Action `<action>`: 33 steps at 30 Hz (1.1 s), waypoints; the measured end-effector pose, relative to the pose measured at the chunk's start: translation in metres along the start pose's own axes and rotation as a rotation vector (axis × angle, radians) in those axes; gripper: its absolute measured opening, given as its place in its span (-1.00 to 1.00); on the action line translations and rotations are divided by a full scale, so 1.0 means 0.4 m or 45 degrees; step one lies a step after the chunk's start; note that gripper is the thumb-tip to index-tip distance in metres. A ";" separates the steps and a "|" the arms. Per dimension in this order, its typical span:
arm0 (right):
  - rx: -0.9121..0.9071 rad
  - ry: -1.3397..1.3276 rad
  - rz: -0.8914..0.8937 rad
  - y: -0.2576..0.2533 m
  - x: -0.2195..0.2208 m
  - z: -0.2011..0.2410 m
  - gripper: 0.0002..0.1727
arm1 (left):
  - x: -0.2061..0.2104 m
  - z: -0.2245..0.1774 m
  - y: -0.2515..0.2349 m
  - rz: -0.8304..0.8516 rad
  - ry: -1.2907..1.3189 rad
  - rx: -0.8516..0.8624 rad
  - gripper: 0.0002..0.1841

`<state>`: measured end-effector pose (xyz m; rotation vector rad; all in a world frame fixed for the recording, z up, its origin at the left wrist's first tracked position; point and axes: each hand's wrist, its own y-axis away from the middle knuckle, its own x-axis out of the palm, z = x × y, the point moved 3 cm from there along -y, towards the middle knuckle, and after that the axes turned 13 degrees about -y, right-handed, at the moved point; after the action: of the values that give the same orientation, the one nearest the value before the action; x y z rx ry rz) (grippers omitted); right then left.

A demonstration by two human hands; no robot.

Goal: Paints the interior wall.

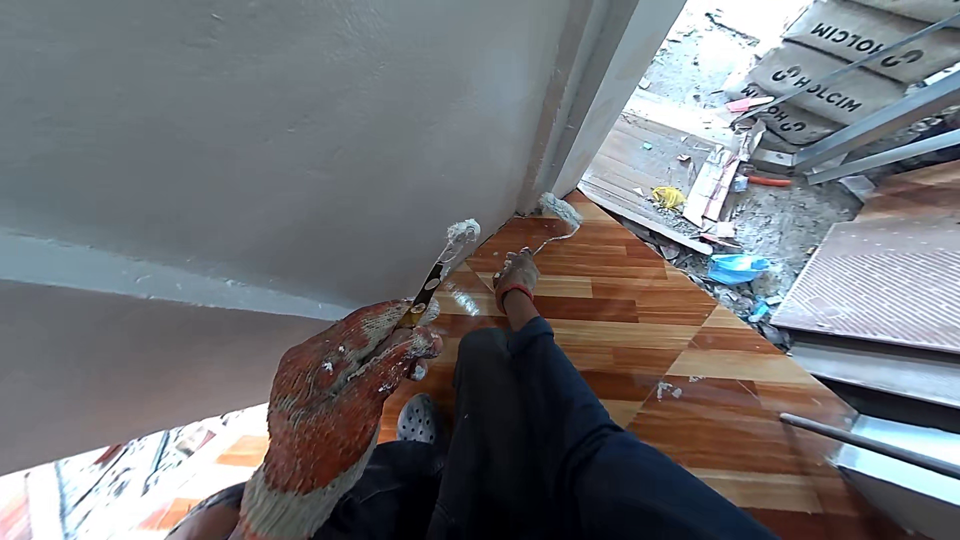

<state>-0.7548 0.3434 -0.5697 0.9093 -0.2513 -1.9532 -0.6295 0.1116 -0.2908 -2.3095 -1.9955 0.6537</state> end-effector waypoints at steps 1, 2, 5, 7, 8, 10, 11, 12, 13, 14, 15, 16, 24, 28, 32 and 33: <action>0.052 -0.089 0.017 0.001 -0.004 -0.009 -0.62 | 0.001 0.002 -0.001 0.003 0.016 -0.006 -0.79; 0.072 -0.065 0.061 -0.003 -0.009 -0.017 -0.60 | 0.002 0.004 -0.003 0.001 0.028 -0.007 -0.78; 0.056 0.150 0.176 -0.021 -0.009 -0.021 -0.58 | 0.003 0.007 -0.011 -0.003 0.020 -0.004 -0.78; 0.045 0.277 0.229 -0.037 0.001 -0.024 -0.54 | 0.004 0.006 -0.008 0.002 0.012 -0.005 -0.79; 0.063 0.213 0.223 -0.052 0.007 -0.029 -0.56 | 0.005 0.004 -0.006 0.004 0.003 0.001 -0.80; 0.062 0.031 0.228 -0.092 0.019 -0.032 -0.61 | 0.007 0.001 -0.003 0.009 0.008 0.004 -0.79; -0.014 0.131 0.267 -0.106 0.014 -0.020 -0.61 | 0.008 -0.001 -0.001 0.012 0.013 0.009 -0.79; -0.104 0.269 0.297 -0.108 0.000 0.000 -0.61 | 0.010 -0.004 -0.001 0.016 0.022 0.016 -0.79; -0.178 0.375 0.303 -0.099 -0.014 0.026 -0.60 | 0.012 -0.006 -0.002 0.013 0.023 0.019 -0.79; -0.218 0.402 0.285 -0.084 -0.028 0.049 -0.59 | 0.014 -0.009 -0.001 0.008 0.020 0.016 -0.80; -0.216 0.378 0.245 -0.072 -0.038 0.061 -0.57 | 0.017 -0.012 0.002 0.008 0.019 0.005 -0.81; -0.198 0.329 0.199 -0.069 -0.041 0.071 -0.55 | 0.020 -0.014 0.002 0.004 0.010 0.000 -0.81; 0.020 -0.946 0.073 0.040 -0.074 0.084 -0.44 | 0.014 -0.003 0.000 0.000 -0.029 0.015 -0.82; -0.298 0.134 0.129 0.042 -0.121 0.119 -0.54 | 0.020 0.008 -0.009 0.004 -0.041 -0.023 -0.82; -0.168 0.885 0.366 -0.072 -0.054 0.193 -0.42 | 0.026 0.002 -0.009 0.004 -0.028 -0.026 -0.81; -0.157 0.920 0.383 -0.078 -0.049 0.198 -0.44 | 0.026 -0.002 -0.008 0.007 -0.020 -0.018 -0.81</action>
<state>-0.8242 0.3618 -0.5202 1.3386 0.1467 -1.2526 -0.6313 0.1223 -0.2920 -2.3260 -2.0069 0.6623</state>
